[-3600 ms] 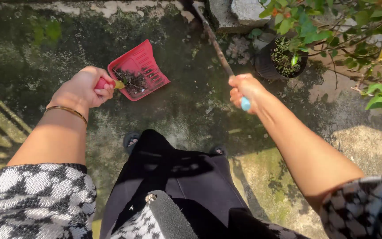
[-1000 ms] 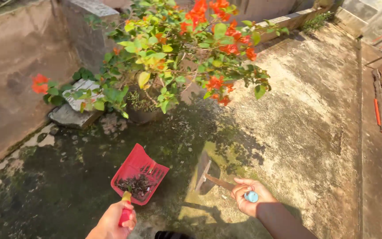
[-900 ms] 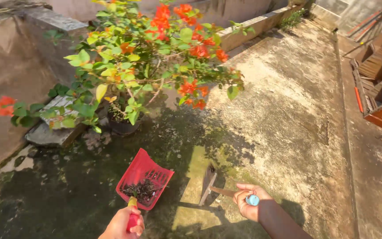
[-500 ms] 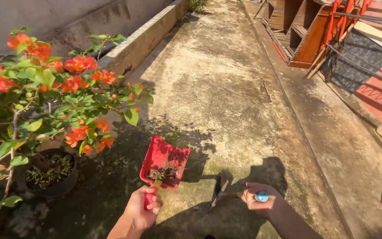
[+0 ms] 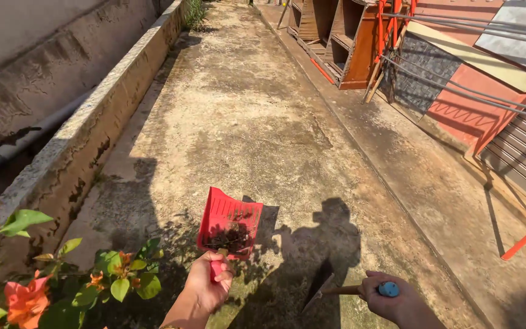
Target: Sweep dirt and debris into a dustpan in an outdoor concrete area.
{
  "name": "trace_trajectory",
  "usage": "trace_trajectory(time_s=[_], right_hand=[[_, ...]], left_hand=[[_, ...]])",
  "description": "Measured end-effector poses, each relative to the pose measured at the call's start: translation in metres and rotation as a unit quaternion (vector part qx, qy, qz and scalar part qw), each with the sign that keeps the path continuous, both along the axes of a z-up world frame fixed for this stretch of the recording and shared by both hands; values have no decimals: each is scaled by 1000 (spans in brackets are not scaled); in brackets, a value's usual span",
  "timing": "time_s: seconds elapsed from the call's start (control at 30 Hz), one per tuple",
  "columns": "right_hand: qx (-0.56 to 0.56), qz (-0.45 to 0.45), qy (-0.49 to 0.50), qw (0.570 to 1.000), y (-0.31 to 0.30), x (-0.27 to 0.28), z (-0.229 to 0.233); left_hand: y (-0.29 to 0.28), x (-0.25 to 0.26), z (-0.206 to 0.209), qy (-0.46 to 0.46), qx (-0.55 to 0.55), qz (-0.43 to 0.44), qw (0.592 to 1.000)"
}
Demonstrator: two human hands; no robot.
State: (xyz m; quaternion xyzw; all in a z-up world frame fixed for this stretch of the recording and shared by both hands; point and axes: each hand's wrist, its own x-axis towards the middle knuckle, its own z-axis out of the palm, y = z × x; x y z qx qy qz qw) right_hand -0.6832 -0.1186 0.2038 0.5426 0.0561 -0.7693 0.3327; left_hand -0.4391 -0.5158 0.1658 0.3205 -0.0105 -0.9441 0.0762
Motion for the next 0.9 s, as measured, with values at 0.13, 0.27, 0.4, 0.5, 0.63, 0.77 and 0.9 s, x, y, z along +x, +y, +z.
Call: trace_trajectory(time_s=[0.13, 0.27, 0.4, 0.5, 0.63, 0.77, 0.9], right_hand=[[9, -20, 35, 999, -40, -29, 9], [46, -44, 63, 996, -95, -43, 36], [-11, -38, 90, 995, -133, -102, 15], [20, -17, 106, 994, -181, -164, -10], [17, 81, 143, 986, -264, -276, -48], [35, 72, 64, 995, -375, -363, -25], [61, 108, 51, 991, -452, -437, -25]], left_hand=[[-71, -62, -14, -8, 22, -56, 998], [-129, -108, -16, -48, 60, -17, 997], [-195, -137, -32, -59, 66, 12, 996], [-248, -155, -49, -58, 78, 46, 994], [-322, -191, -62, -81, 59, 105, 989], [-408, -230, -72, -117, 30, 109, 987], [-478, -264, -71, -139, 20, 132, 981]])
